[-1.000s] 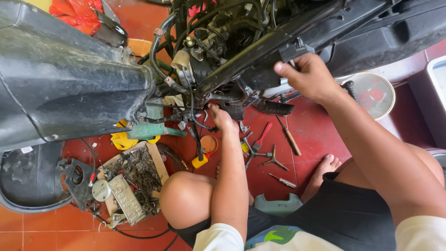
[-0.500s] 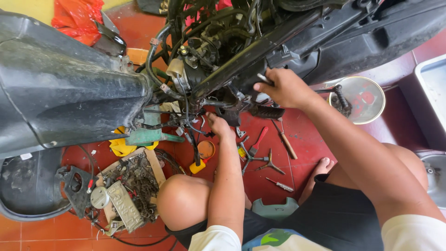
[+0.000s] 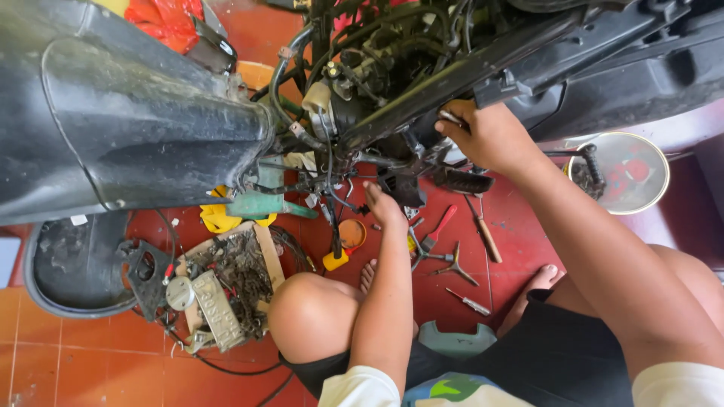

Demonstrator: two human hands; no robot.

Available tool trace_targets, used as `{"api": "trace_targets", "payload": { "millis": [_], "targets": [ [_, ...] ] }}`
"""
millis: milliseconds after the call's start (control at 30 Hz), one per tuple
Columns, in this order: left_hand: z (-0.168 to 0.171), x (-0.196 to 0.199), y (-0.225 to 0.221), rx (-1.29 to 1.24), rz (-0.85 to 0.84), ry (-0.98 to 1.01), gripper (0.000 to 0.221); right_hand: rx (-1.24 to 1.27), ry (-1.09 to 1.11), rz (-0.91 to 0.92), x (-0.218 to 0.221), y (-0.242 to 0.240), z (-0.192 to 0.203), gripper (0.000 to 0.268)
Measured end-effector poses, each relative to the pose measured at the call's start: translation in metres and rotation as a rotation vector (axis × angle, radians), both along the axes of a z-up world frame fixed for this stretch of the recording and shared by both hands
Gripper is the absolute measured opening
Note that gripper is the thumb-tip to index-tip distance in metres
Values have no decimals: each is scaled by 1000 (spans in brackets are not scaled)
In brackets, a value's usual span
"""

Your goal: The person cleans a motorcycle part with a brush, handles various small wires and connectors by hand, and then uses a screwdriver to secure a black plastic cover onto the motorcycle frame.

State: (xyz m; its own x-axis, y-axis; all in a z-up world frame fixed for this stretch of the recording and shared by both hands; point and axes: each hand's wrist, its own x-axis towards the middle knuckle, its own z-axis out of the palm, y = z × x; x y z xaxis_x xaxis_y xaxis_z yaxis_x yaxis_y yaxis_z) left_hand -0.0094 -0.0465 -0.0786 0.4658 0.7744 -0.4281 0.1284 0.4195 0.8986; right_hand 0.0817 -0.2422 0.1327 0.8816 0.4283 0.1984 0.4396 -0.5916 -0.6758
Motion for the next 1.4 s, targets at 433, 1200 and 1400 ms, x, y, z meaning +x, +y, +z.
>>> {"api": "trace_targets", "payload": {
  "millis": [433, 1200, 1400],
  "targets": [
    [2, 37, 21, 258, -134, 74, 51, -14, 40, 50, -10, 5, 16, 19],
    [15, -4, -5, -133, -149, 90, 70, 87, 162, -168, -17, -16, -37, 27],
    [44, 5, -32, -449, -46, -200, 52, 321, 85, -171, -23, 0, -33, 13]
  ]
}}
